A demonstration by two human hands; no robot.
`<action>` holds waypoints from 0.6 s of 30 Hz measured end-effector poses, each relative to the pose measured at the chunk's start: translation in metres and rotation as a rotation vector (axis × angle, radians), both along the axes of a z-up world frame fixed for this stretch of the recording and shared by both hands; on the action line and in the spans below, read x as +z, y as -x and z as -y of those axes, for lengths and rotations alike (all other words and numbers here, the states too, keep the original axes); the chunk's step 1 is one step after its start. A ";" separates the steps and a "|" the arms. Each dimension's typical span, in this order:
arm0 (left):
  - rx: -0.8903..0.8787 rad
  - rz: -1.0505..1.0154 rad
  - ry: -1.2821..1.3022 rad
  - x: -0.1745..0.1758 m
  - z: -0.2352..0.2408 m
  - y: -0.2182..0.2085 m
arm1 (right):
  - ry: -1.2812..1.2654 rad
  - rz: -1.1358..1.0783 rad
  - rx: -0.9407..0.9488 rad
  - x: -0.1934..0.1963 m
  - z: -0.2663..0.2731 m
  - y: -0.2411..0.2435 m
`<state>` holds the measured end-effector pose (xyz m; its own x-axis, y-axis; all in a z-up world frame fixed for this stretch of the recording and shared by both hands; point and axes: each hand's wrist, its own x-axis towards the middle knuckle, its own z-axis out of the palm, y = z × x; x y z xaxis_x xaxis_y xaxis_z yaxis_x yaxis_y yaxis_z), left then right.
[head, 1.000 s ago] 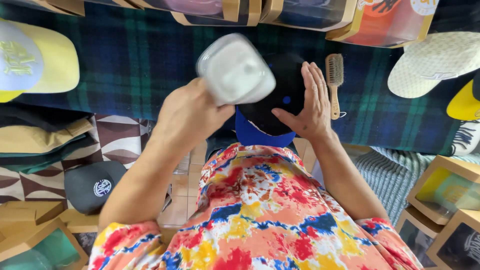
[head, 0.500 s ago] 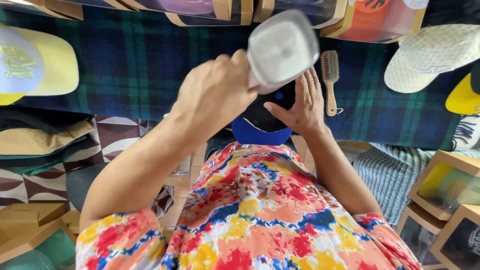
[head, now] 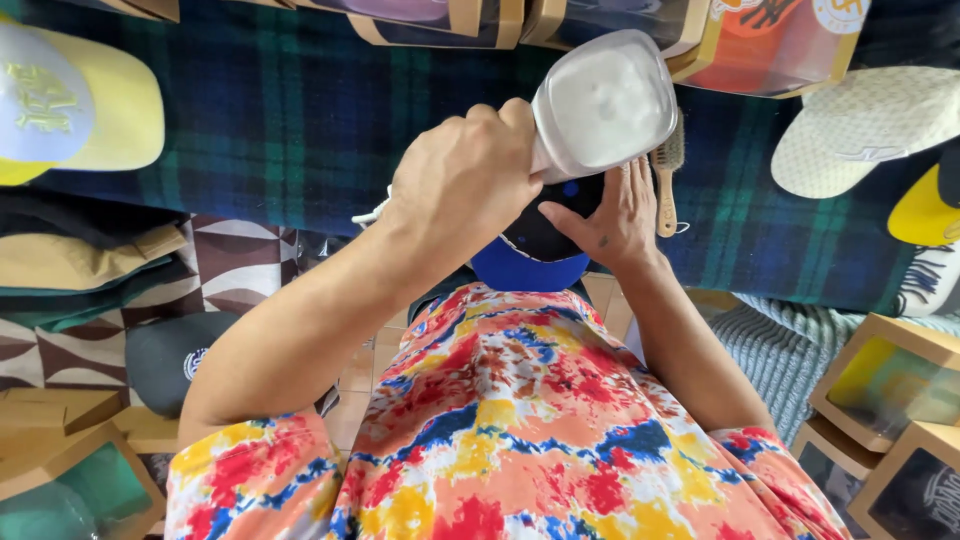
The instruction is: The person cleans a black and blue baseball cap using a wooden brush to remove dust from the interior and exterior surfaces. They then use a white hairdryer to blow air onto the cap, focusing on the brim and crown areas.
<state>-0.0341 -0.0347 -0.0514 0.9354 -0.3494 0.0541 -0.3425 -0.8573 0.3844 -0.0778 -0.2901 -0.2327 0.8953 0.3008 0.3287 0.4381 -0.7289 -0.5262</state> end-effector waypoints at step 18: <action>0.510 -0.822 0.609 -0.120 -0.110 -0.001 | -0.033 0.158 0.045 0.053 -0.021 -0.008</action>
